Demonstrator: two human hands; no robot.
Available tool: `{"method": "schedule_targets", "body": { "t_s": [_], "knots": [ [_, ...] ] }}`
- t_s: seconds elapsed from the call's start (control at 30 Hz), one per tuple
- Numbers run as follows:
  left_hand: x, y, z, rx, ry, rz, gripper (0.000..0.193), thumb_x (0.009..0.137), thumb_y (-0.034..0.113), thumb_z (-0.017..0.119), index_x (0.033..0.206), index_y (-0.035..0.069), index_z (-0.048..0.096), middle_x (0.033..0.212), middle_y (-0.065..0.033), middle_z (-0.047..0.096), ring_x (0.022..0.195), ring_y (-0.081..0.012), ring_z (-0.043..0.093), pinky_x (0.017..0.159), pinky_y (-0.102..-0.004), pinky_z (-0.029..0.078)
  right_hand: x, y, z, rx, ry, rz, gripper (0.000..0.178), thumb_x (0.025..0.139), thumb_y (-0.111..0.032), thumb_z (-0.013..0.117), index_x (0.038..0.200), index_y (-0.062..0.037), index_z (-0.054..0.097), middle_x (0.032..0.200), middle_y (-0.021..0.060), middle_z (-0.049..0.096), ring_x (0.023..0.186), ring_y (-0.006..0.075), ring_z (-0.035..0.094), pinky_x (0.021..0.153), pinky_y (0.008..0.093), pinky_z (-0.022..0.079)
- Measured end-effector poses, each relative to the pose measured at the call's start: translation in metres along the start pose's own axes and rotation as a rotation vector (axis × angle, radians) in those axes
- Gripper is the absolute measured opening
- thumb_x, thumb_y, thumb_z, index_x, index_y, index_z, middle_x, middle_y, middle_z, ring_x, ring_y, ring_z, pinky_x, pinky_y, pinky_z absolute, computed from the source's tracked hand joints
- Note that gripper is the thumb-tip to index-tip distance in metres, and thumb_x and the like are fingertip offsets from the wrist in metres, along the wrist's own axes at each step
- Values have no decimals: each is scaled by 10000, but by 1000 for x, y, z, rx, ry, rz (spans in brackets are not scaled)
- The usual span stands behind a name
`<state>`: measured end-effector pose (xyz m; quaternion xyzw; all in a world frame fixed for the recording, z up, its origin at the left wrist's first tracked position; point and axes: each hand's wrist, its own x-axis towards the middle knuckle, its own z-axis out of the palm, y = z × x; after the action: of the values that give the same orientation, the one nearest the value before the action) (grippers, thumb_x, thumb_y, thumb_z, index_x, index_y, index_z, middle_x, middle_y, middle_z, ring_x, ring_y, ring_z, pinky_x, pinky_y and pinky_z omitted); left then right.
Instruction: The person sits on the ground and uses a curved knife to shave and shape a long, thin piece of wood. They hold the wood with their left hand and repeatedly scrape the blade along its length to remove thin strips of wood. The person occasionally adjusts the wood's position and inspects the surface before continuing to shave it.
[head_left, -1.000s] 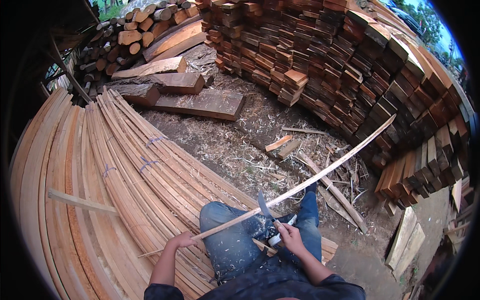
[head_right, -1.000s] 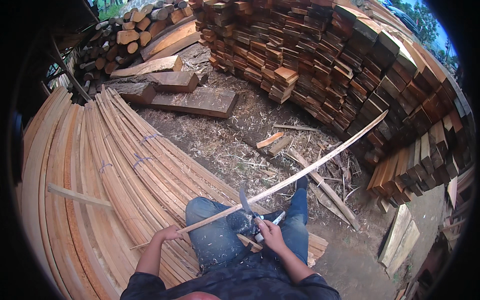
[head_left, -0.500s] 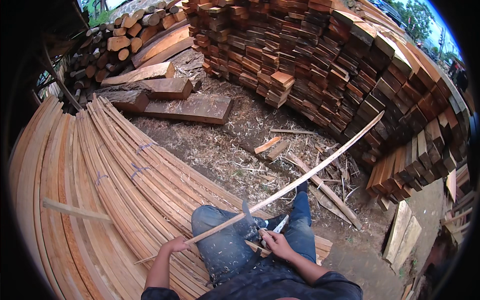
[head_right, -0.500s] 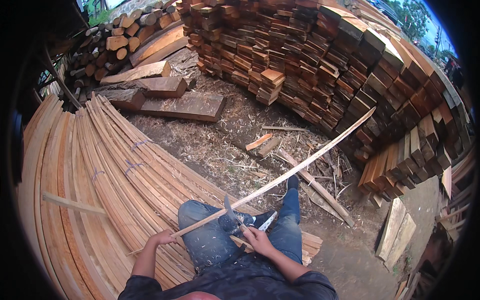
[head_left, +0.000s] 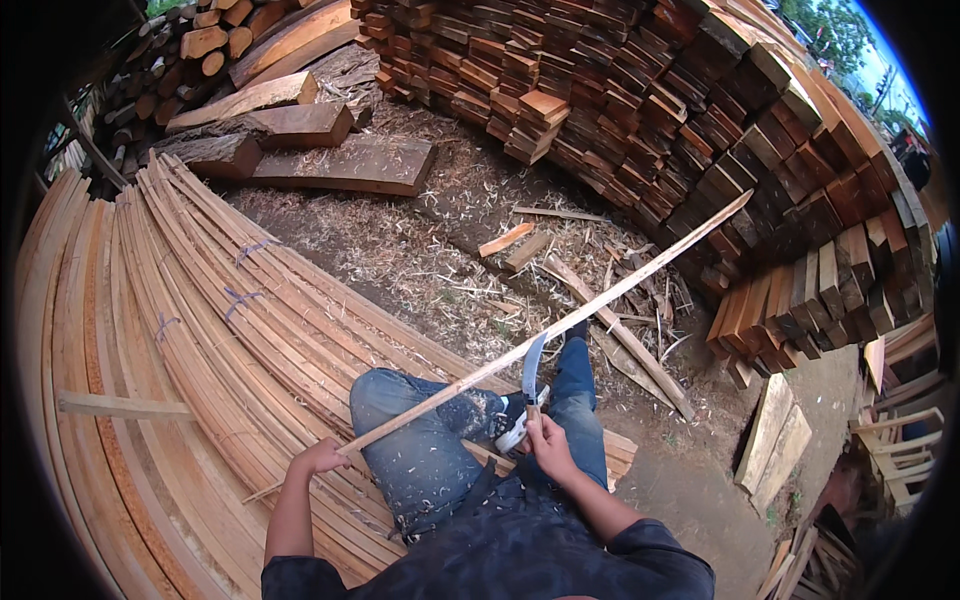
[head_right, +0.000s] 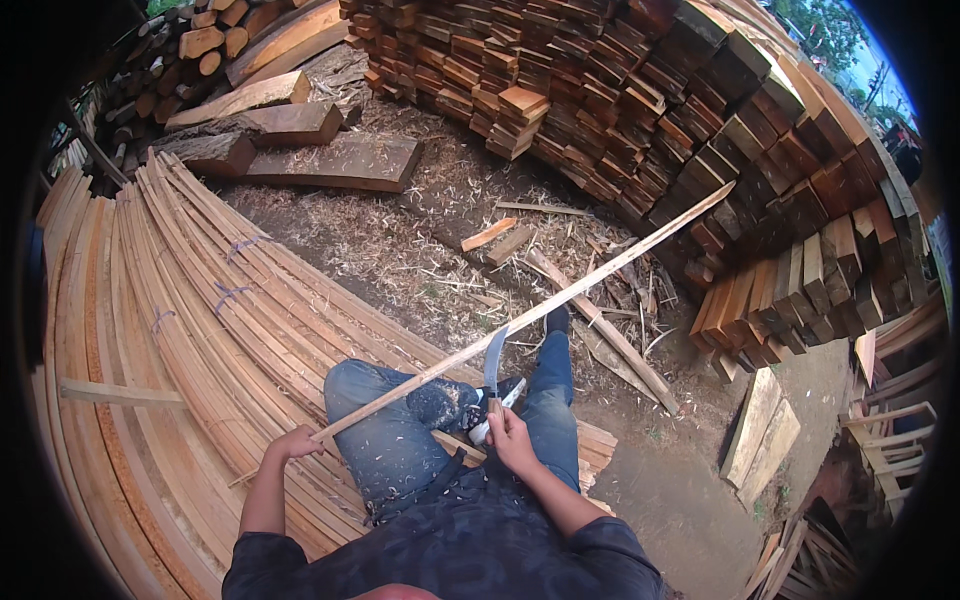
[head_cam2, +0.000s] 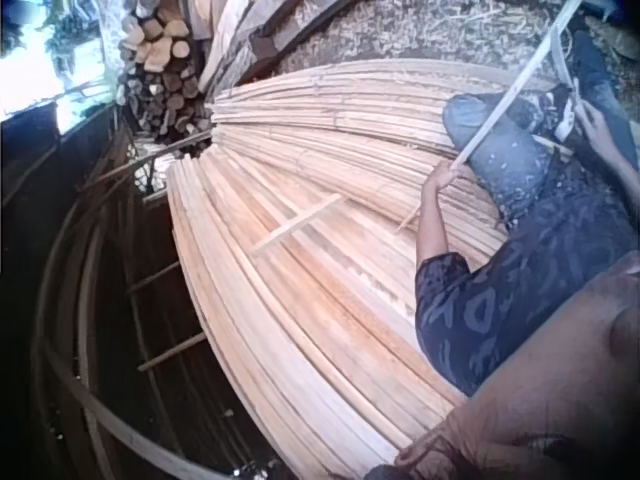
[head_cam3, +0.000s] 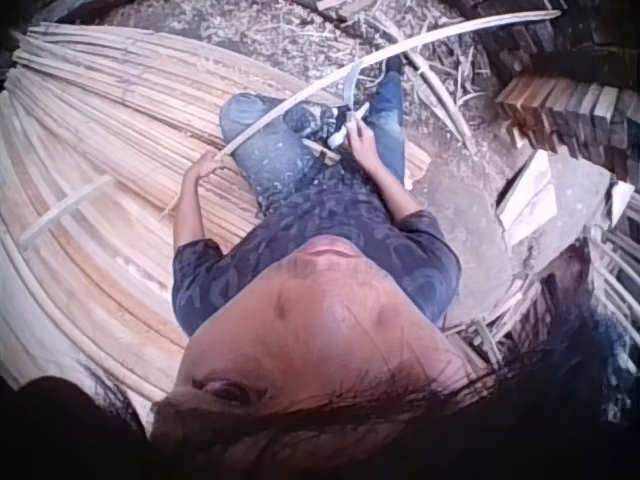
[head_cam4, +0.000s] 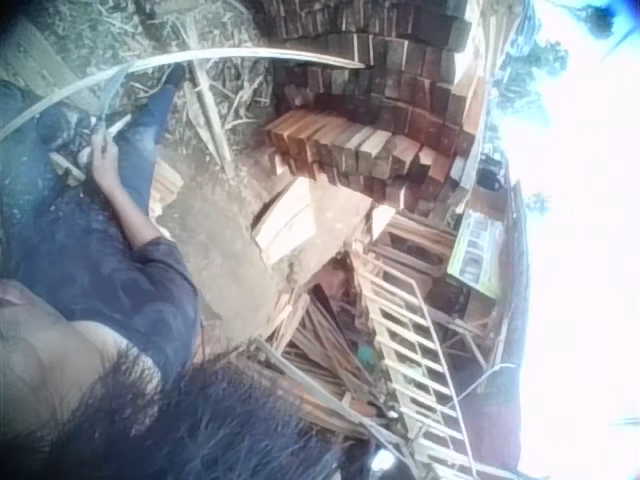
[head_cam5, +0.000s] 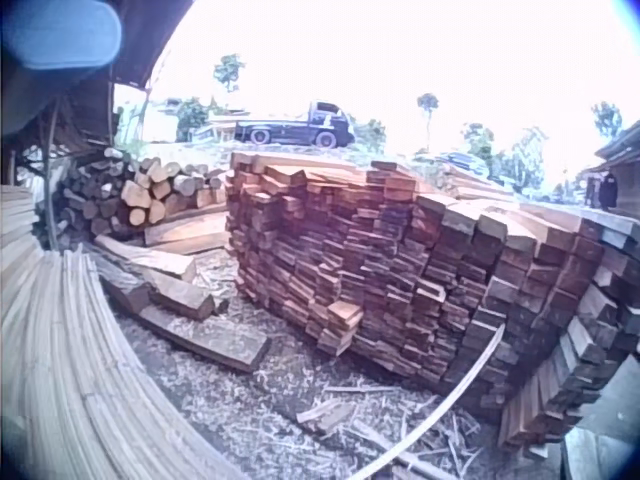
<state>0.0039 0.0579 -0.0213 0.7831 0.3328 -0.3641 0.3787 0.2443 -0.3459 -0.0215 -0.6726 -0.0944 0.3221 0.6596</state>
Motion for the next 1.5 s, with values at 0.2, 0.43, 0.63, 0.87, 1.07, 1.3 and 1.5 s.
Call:
{"method": "schedule_targets", "body": {
  "t_s": [0.2,0.43,0.63,0.87,1.07,1.3,1.5],
  "knots": [
    [-9,16,-4,-33,35,34,287,629,253,681,755,-5,676,644,-108,629,596,-199,587,585,-320,468,8,-16,-31,-42,103,-51,244,966,-231,449,1011,-19,562,591,-34,411,500,41,374,458,203,282],
    [-24,37,-11,-30,10,-24,280,633,191,654,776,-50,647,647,-119,621,621,-192,601,599,-315,470,10,-34,5,-165,-230,156,253,955,-237,479,1047,-13,552,663,-39,430,553,41,387,494,211,334],
    [-22,34,-9,1,27,-31,265,642,195,649,739,-52,643,622,-126,622,585,-203,601,581,-317,471,33,-30,-13,34,101,-6,286,969,-249,444,1060,2,545,620,-20,411,509,59,383,470,212,307],
    [-21,31,-10,-19,-2,-24,287,624,194,657,732,-70,631,606,-141,606,593,-215,600,578,-323,467,32,-31,2,-77,-100,75,245,963,-173,455,1092,22,529,633,-31,426,534,44,386,481,199,316],
    [-13,19,-8,-19,-18,-23,271,599,186,658,687,-62,592,573,-133,570,536,-204,558,532,-340,449,13,-34,22,-257,-274,151,292,956,-218,484,1132,10,533,661,-41,434,557,41,409,501,208,332],
    [-16,27,-8,-11,13,-39,307,626,204,678,727,-79,616,598,-143,591,579,-211,586,573,-338,460,8,-30,32,-175,-272,224,302,956,-210,486,1153,13,541,672,-32,444,556,43,410,491,202,333],
    [-22,34,-9,-36,27,-33,312,628,218,679,741,-66,621,636,-151,610,598,-234,592,587,-345,463,32,-22,15,45,-34,94,295,966,-219,457,1123,19,532,678,-32,467,545,34,400,491,185,323]
  ]
}}
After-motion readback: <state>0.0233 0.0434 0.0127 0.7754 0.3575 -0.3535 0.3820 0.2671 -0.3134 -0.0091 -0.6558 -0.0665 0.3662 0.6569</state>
